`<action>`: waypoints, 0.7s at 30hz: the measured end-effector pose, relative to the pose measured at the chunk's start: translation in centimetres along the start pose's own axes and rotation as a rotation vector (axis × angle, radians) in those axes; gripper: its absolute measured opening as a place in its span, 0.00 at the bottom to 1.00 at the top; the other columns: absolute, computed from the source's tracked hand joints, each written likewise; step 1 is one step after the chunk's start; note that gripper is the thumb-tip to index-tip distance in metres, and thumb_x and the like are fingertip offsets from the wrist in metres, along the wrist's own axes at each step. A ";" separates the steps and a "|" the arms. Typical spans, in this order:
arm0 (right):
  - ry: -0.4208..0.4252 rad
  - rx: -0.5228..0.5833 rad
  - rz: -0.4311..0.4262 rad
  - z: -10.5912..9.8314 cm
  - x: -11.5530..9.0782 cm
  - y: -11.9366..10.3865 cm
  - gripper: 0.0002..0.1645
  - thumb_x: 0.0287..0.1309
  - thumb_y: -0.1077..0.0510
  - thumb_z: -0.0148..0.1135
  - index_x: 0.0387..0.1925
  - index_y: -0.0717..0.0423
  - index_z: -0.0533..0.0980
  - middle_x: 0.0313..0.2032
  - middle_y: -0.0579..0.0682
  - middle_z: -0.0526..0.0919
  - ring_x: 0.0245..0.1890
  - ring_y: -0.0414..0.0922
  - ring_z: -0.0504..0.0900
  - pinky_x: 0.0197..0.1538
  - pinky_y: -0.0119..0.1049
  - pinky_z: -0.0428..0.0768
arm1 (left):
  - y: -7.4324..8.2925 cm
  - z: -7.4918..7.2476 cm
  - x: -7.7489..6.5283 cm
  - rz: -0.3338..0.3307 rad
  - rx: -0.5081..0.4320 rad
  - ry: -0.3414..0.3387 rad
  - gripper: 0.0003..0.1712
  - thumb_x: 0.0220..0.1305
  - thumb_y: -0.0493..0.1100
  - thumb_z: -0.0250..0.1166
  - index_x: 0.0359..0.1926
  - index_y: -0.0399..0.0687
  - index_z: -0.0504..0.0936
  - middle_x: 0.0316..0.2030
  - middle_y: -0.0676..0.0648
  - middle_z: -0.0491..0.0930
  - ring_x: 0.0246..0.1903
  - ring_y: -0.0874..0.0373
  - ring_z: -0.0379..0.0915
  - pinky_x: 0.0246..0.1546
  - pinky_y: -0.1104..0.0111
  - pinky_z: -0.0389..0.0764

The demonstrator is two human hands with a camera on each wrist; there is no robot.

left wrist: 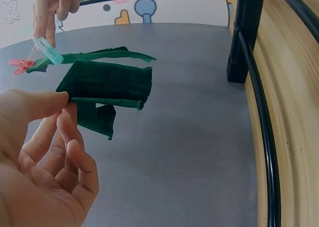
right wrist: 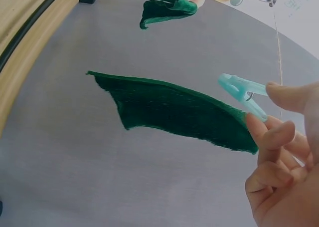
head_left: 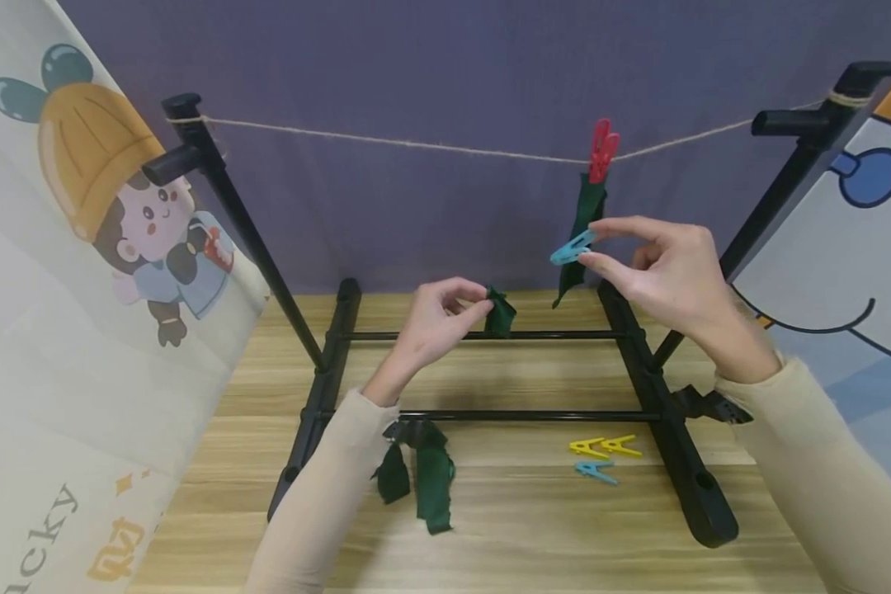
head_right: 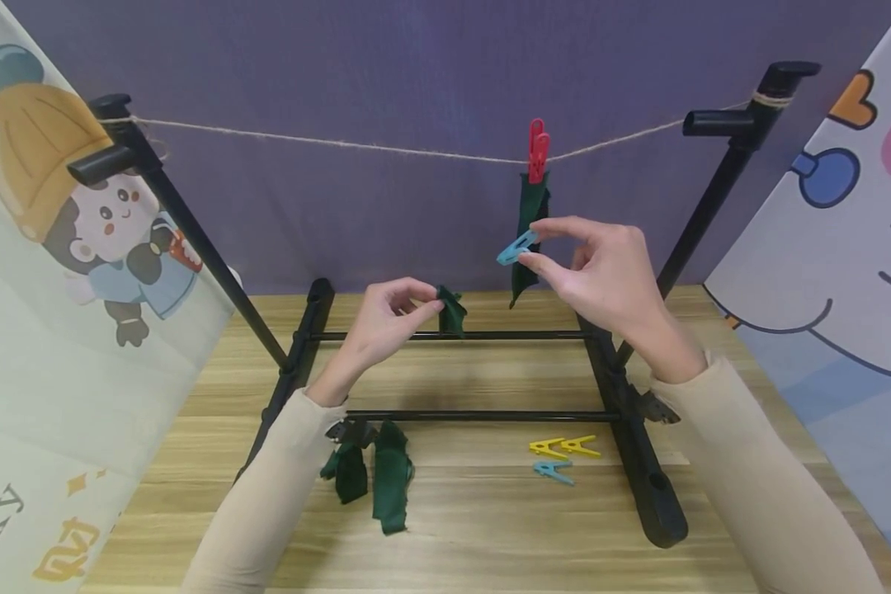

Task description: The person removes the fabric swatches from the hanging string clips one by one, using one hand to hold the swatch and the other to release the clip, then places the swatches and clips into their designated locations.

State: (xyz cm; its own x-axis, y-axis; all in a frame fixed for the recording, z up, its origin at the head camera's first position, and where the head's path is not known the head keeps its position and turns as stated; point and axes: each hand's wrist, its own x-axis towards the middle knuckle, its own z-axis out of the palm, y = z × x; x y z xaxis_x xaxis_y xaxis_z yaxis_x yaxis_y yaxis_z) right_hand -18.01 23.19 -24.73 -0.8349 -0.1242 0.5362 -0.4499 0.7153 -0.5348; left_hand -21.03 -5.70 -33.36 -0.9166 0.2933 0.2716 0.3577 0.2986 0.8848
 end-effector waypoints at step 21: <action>-0.041 -0.003 0.010 1.2 -2.0 1.8 0.21 0.61 0.56 0.79 0.56 0.51 0.88 0.07 0.41 0.65 0.07 0.35 0.57 0.13 0.32 0.53 | -1.1 0.0 -1.2 0.017 0.033 0.009 0.09 0.70 0.42 0.72 0.48 0.44 0.91 0.44 0.45 0.91 0.28 0.57 0.80 0.29 0.68 0.80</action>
State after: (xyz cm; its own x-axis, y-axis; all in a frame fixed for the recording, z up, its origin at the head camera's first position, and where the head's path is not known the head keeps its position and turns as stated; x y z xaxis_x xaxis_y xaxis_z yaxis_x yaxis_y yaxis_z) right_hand -17.52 23.96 -27.54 -0.8518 -0.1453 0.5033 -0.4403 0.7189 -0.5378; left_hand -20.36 -6.37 -34.66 -0.9120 0.2905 0.2897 0.3786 0.3237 0.8671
